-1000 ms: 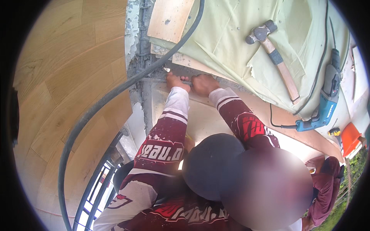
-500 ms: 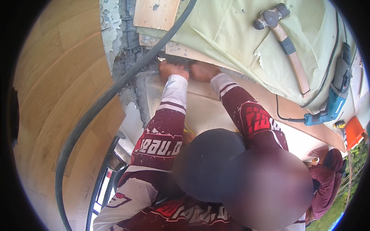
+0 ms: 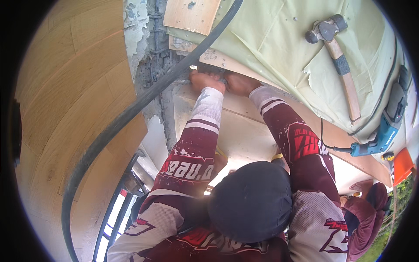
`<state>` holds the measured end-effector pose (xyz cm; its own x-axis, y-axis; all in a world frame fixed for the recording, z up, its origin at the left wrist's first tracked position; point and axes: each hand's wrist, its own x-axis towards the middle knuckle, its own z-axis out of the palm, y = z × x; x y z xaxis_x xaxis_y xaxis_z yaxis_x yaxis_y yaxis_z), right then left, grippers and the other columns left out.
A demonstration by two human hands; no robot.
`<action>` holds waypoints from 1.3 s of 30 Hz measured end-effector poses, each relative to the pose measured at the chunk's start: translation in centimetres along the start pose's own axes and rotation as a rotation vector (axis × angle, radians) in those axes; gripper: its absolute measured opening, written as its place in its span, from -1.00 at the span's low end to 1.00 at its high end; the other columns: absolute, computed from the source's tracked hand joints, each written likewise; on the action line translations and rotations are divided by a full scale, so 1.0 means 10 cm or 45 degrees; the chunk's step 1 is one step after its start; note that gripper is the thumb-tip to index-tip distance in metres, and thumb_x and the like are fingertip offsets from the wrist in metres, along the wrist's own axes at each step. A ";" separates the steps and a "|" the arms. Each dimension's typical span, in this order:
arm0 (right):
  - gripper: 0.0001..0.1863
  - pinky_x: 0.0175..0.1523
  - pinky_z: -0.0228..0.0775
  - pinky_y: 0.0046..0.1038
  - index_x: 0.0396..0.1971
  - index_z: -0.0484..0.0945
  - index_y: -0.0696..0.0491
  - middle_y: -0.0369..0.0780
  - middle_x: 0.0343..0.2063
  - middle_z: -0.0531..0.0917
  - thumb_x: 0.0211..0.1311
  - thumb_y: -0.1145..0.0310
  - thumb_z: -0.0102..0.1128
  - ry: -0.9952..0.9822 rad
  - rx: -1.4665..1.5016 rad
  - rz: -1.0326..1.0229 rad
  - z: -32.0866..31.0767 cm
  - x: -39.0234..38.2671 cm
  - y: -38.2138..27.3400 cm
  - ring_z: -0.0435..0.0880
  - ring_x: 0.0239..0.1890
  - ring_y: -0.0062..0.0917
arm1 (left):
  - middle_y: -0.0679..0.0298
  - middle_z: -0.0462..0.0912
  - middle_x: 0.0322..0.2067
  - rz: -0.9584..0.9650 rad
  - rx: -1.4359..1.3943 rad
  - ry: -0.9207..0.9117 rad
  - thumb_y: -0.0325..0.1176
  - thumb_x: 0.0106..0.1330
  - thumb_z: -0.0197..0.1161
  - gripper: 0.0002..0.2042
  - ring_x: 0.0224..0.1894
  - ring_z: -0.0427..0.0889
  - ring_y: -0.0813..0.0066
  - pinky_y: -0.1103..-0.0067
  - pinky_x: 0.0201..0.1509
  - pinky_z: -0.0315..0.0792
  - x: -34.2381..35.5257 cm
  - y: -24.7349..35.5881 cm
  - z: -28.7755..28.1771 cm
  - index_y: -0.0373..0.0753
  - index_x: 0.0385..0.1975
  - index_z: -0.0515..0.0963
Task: The person uses a hammer and chisel to chip away at a concrete edge, then uses a reciprocating saw to cut along the same line. The person repeats chiseling and sawing to clear the area.
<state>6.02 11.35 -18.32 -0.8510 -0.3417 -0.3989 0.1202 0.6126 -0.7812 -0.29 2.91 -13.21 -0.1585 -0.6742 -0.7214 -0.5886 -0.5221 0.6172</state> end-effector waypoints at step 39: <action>-0.40 -0.03 0.46 -0.13 0.18 0.38 0.25 0.10 -0.20 0.64 0.25 0.19 0.25 0.101 0.142 0.049 -1.08 -2.31 -0.85 0.64 -0.13 0.02 | 0.42 0.16 -0.63 -0.309 0.132 -0.792 -0.12 0.41 0.15 -0.72 -0.66 0.15 0.58 0.55 -0.57 0.11 -1.48 -0.14 -0.85 -0.08 -0.39 0.24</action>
<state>19.15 21.70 2.75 -0.8820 -0.2593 -0.3934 0.2055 0.5396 -0.8165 9.59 9.14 -0.72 -0.4207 -0.1019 -0.9014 -0.7332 -0.5470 0.4040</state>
